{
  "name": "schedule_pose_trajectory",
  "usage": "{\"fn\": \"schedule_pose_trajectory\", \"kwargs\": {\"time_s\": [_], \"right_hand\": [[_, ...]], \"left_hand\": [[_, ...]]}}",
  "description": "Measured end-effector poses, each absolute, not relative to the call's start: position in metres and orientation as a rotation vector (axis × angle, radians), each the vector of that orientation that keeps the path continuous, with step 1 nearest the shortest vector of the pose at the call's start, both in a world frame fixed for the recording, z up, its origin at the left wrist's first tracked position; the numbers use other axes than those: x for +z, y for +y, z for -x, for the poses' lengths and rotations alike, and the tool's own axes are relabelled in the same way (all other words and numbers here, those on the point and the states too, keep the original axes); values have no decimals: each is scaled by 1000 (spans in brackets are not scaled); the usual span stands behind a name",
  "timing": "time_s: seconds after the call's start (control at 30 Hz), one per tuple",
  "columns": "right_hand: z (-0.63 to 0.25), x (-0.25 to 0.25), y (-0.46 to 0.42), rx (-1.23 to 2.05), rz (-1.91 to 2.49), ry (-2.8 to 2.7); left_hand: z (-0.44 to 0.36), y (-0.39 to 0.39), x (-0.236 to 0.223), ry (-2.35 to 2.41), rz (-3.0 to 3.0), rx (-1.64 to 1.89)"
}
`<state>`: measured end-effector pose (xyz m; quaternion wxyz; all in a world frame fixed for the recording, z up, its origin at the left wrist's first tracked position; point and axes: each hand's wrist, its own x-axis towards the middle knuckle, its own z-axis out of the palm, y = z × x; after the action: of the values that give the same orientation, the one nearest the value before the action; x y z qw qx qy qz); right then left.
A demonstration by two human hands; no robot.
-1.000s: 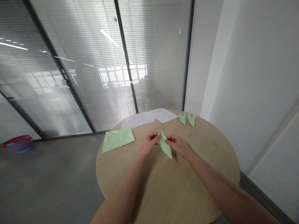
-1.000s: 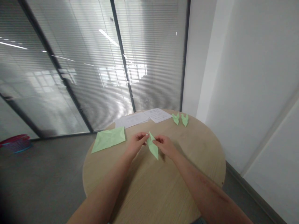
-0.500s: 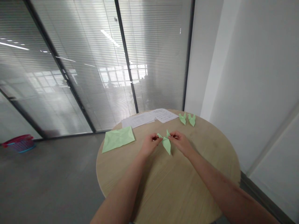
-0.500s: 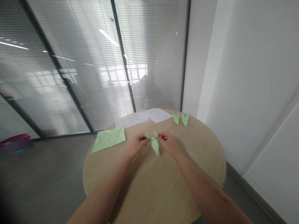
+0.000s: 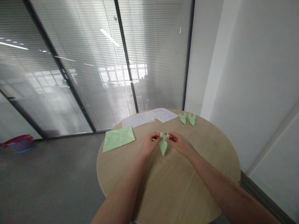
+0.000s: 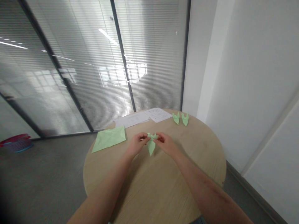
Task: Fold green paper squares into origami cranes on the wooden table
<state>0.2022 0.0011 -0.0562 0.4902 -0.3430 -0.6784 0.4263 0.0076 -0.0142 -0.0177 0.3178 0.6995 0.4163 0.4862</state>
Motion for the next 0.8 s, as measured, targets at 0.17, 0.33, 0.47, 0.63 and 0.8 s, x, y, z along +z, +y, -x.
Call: {"fn": "schedule_pose_trajectory", "kwargs": {"time_s": [0.17,0.33,0.47,0.63,0.8], "right_hand": [[-205,-50,-3,847,959,-1823],[-209,-49,-2,733,1075,-1769],[-209,-48,-2,782,1061,-1695],[-207,-46,-5,708,1039,-1676],[-204,-46,-8,718,986,-1651]], "left_hand": [[-8,-17,-16,1095,-1860,1246],[-6,-15,-15,1076,-1766,1277],[-4,-12,-15,1054,-1692,1345],[-7,-14,-16,1041,-1666,1338],[-9,-15,-18,1056,-1678,1283]]}}
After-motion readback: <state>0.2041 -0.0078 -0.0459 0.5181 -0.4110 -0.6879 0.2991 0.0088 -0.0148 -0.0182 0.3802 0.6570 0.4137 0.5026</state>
